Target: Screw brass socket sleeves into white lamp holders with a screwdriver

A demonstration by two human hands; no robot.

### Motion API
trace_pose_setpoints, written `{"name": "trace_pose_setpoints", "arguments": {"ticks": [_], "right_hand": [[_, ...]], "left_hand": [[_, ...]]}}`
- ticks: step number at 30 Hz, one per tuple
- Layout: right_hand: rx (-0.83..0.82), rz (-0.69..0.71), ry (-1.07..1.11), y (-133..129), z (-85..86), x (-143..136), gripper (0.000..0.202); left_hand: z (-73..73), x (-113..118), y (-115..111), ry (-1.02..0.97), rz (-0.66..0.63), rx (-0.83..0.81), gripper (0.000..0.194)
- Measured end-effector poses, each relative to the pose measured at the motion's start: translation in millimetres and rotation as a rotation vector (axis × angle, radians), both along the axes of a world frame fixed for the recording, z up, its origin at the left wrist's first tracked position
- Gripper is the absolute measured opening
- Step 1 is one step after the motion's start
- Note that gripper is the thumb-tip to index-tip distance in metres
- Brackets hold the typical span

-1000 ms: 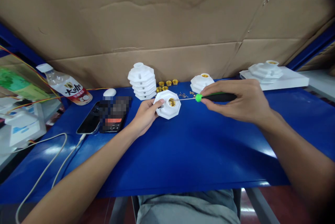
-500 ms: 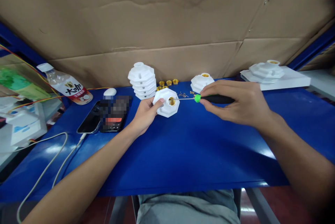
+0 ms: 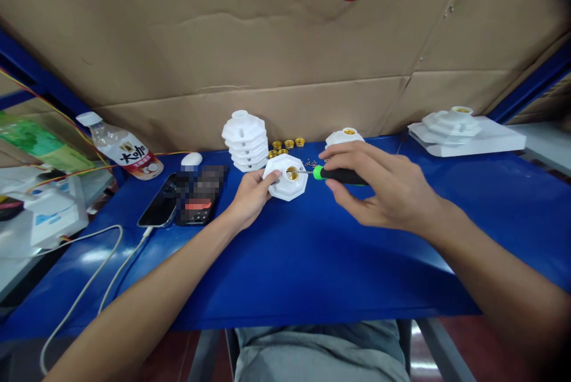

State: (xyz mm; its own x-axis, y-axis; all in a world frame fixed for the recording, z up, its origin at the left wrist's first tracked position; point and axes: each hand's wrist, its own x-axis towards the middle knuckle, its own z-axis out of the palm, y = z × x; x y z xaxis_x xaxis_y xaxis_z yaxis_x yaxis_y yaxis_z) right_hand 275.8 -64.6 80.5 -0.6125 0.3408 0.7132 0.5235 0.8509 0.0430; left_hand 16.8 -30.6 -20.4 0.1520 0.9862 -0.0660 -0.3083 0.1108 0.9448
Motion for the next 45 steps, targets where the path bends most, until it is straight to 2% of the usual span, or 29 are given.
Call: {"name": "trace_pose_setpoints", "arguments": {"ticks": [2, 4, 6, 8, 9, 11, 13, 17, 21, 26, 30, 34, 38, 42, 45], "right_hand": [[-0.083, 0.023, -0.04, 3.7, 7.2, -5.5, 0.025], [-0.106, -0.03, -0.055, 8.8, 13.1, -11.5, 0.02], [-0.015, -0.146, -0.05, 13.1, 15.7, -17.1, 0.018], [0.085, -0.237, -0.015, 15.2, 14.7, -21.1, 0.028], [0.093, -0.235, 0.0, 15.5, 13.3, -22.1, 0.027], [0.03, -0.141, 0.023, 15.1, 9.7, -22.5, 0.02], [-0.025, -0.07, 0.057, 14.8, 5.8, -21.2, 0.023], [0.092, -0.224, 0.153, 15.3, 1.0, -18.6, 0.021], [0.015, -0.123, 0.138, 15.0, 1.4, -17.5, 0.026], [0.1, -0.227, 0.165, 14.1, 0.7, -16.9, 0.025], [0.024, -0.147, 0.153, 13.7, 1.1, -16.9, 0.029], [0.101, -0.215, 0.166, 13.3, 1.6, -17.7, 0.025], [-0.039, -0.138, 0.15, 11.5, 2.5, -18.3, 0.031], [0.043, -0.24, 0.191, 10.4, 2.8, -18.3, 0.026], [0.004, -0.159, 0.186, 9.2, 4.3, -17.7, 0.03]], "left_hand": [[0.8, -0.4, 0.3, -0.013, 0.007, -0.011, 0.031], [2.2, -0.7, 0.4, -0.026, 0.005, -0.019, 0.032], [3.3, -1.0, 0.4, -0.032, -0.006, -0.019, 0.034], [3.5, -1.4, 0.7, -0.034, -0.015, -0.016, 0.034], [3.2, -1.5, 1.1, -0.037, -0.016, -0.014, 0.035], [2.1, -1.8, 2.2, -0.044, -0.011, -0.013, 0.035], [0.9, -2.0, 3.2, -0.045, -0.011, -0.014, 0.036], [-0.2, -2.0, 3.2, -0.032, -0.023, -0.006, 0.035], [0.0, -2.1, 2.5, -0.03, -0.025, -0.001, 0.037], [-0.7, -2.3, 3.0, -0.012, -0.04, 0.018, 0.037], [-1.3, -2.0, 3.2, -0.013, -0.042, 0.025, 0.037], [-0.9, -1.6, 2.6, -0.023, -0.044, 0.028, 0.037], [-1.5, -1.8, 3.0, -0.018, -0.057, 0.025, 0.036], [-1.4, -2.1, 3.0, -0.004, -0.056, 0.03, 0.037], [-0.2, -1.9, 2.2, 0.006, -0.055, 0.025, 0.036]]}}
